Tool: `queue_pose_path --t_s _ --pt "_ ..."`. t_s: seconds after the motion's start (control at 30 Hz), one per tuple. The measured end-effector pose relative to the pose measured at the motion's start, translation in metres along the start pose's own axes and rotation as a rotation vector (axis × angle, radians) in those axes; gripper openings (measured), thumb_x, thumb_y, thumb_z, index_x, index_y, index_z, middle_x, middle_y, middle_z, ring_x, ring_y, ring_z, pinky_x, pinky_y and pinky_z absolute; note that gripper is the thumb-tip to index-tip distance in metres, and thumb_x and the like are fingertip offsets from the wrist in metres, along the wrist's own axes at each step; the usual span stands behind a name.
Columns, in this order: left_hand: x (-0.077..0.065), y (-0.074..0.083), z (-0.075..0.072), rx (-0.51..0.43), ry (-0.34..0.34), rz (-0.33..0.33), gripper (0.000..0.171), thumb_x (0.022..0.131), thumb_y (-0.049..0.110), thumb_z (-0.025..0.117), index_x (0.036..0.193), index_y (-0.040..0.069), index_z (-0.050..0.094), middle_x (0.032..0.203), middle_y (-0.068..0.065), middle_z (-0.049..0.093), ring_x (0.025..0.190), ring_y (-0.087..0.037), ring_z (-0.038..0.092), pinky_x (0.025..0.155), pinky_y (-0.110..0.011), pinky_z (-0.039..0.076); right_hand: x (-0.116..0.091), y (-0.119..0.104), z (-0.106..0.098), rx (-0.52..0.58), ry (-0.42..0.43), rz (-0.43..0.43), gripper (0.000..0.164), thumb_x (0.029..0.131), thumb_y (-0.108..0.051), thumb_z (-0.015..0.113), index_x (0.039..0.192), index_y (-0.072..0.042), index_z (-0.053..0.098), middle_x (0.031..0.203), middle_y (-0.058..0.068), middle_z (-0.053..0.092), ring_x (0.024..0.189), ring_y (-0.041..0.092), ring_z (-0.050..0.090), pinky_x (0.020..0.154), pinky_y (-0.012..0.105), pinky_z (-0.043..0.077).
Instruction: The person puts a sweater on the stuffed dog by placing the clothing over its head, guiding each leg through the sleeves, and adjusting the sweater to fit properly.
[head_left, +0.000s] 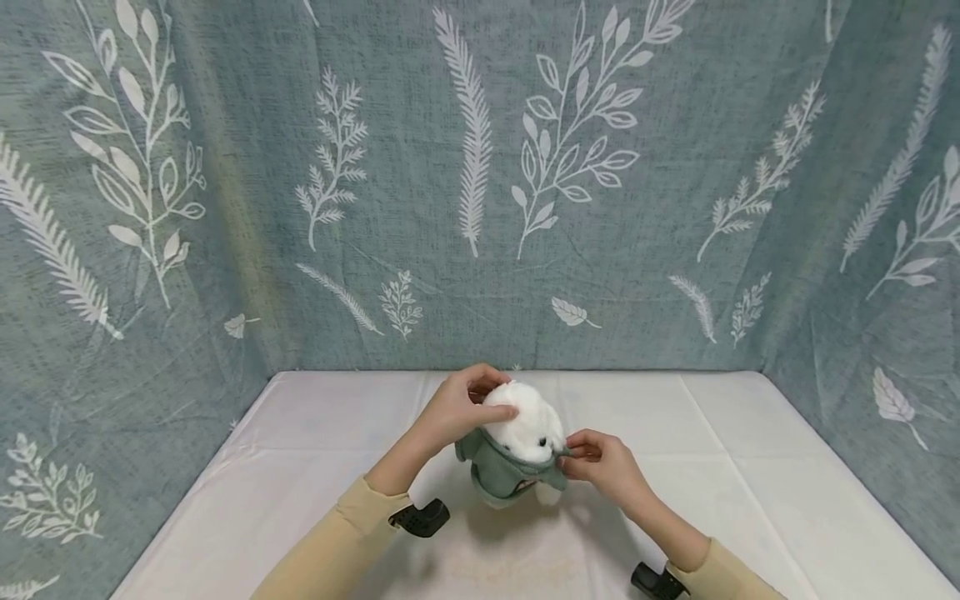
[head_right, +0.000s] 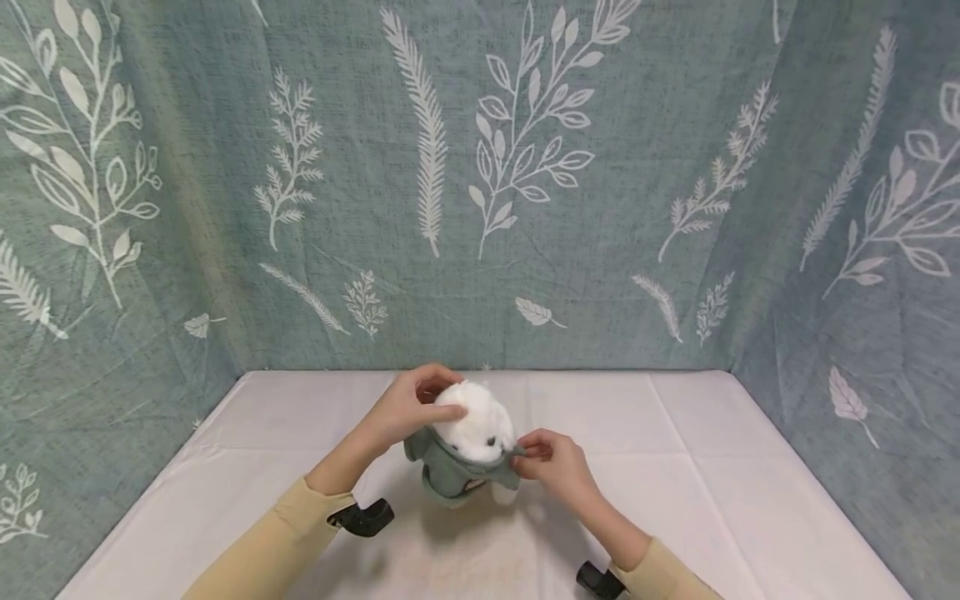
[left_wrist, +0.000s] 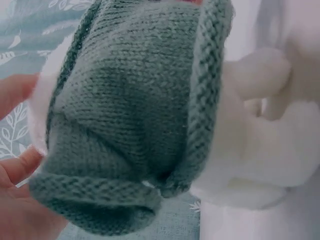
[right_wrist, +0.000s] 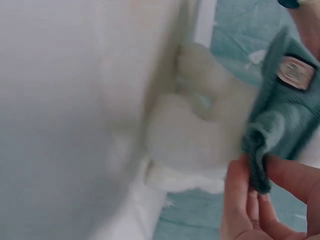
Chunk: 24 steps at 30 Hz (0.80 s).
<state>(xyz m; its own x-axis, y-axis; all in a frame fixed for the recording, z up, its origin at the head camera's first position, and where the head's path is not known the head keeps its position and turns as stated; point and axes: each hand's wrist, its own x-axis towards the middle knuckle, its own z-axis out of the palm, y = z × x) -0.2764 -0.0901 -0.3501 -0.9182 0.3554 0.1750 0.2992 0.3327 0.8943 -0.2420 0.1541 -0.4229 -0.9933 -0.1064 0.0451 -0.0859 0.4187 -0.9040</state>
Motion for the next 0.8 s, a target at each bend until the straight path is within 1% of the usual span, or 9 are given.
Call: queue_pose_path --t_s 0.13,0.23,0.3,0.4,0.5,0.6,0.7,0.8 --pt "-0.003 -0.002 -0.004 -0.018 0.01 0.005 0.036 0.078 0.031 0.077 0.111 0.02 0.065 0.111 -0.001 0.064 0.101 -0.019 0.06 0.085 -0.033 0.051 0.0 -0.011 -0.008 0.022 -0.008 -0.02 0.024 0.086 -0.015 0.069 0.108 -0.003 0.066 0.1 0.008 0.07 0.091 0.019 0.067 0.076 0.03 0.055" --pt "-0.009 -0.003 -0.009 -0.019 0.031 -0.001 0.036 0.078 0.031 0.078 0.111 0.021 0.065 0.111 0.001 0.064 0.102 -0.018 0.06 0.087 -0.033 0.05 0.002 -0.024 -0.013 0.028 -0.005 -0.086 0.024 0.09 -0.014 0.065 0.111 -0.003 0.065 0.104 0.012 0.069 0.094 0.021 0.067 0.079 0.031 0.055" --pt "-0.013 -0.004 -0.012 -0.019 0.039 -0.006 0.038 0.079 0.032 0.077 0.112 0.019 0.065 0.111 0.001 0.064 0.104 -0.018 0.059 0.089 -0.034 0.049 0.004 -0.034 -0.015 0.01 0.02 -0.118 0.024 0.091 -0.016 0.064 0.112 -0.006 0.065 0.105 0.011 0.069 0.095 0.02 0.067 0.08 0.029 0.055" --pt "-0.02 -0.007 -0.018 -0.015 0.048 -0.015 0.04 0.079 0.034 0.077 0.113 0.016 0.065 0.113 -0.001 0.064 0.107 -0.021 0.058 0.091 -0.035 0.048 0.008 -0.046 -0.016 -0.014 0.047 -0.16 0.027 0.091 -0.025 0.064 0.114 -0.011 0.065 0.106 0.008 0.069 0.097 0.018 0.067 0.082 0.028 0.054" --pt "-0.025 -0.011 -0.023 -0.007 0.055 -0.017 0.041 0.079 0.034 0.077 0.113 0.015 0.064 0.115 -0.004 0.063 0.109 -0.024 0.057 0.092 -0.035 0.048 0.012 -0.058 -0.012 -0.04 0.069 -0.194 0.031 0.09 -0.035 0.064 0.115 -0.016 0.065 0.107 0.003 0.069 0.099 0.016 0.065 0.084 0.029 0.053" --pt "-0.031 -0.014 -0.026 0.0 0.063 -0.027 0.039 0.078 0.033 0.078 0.111 0.017 0.064 0.116 -0.005 0.063 0.109 -0.025 0.058 0.092 -0.035 0.048 0.016 -0.068 -0.006 -0.046 0.049 -0.246 0.039 0.086 -0.039 0.068 0.118 -0.017 0.063 0.111 0.002 0.068 0.104 0.018 0.063 0.088 0.033 0.052" --pt "-0.036 -0.018 -0.026 -0.002 0.069 -0.04 0.039 0.078 0.031 0.078 0.112 0.016 0.064 0.114 -0.004 0.064 0.107 -0.023 0.059 0.091 -0.036 0.048 0.022 -0.076 0.004 -0.048 -0.008 -0.299 0.048 0.082 -0.038 0.073 0.123 -0.017 0.059 0.119 0.003 0.064 0.11 0.02 0.061 0.093 0.037 0.05" --pt "-0.043 -0.023 -0.022 -0.013 0.072 -0.058 0.038 0.079 0.029 0.077 0.111 0.014 0.064 0.111 -0.003 0.064 0.105 -0.021 0.059 0.091 -0.036 0.049 0.029 -0.079 0.012 -0.102 -0.058 -0.343 0.056 0.078 -0.038 0.077 0.128 -0.02 0.055 0.125 0.001 0.06 0.114 0.021 0.058 0.092 0.038 0.05"
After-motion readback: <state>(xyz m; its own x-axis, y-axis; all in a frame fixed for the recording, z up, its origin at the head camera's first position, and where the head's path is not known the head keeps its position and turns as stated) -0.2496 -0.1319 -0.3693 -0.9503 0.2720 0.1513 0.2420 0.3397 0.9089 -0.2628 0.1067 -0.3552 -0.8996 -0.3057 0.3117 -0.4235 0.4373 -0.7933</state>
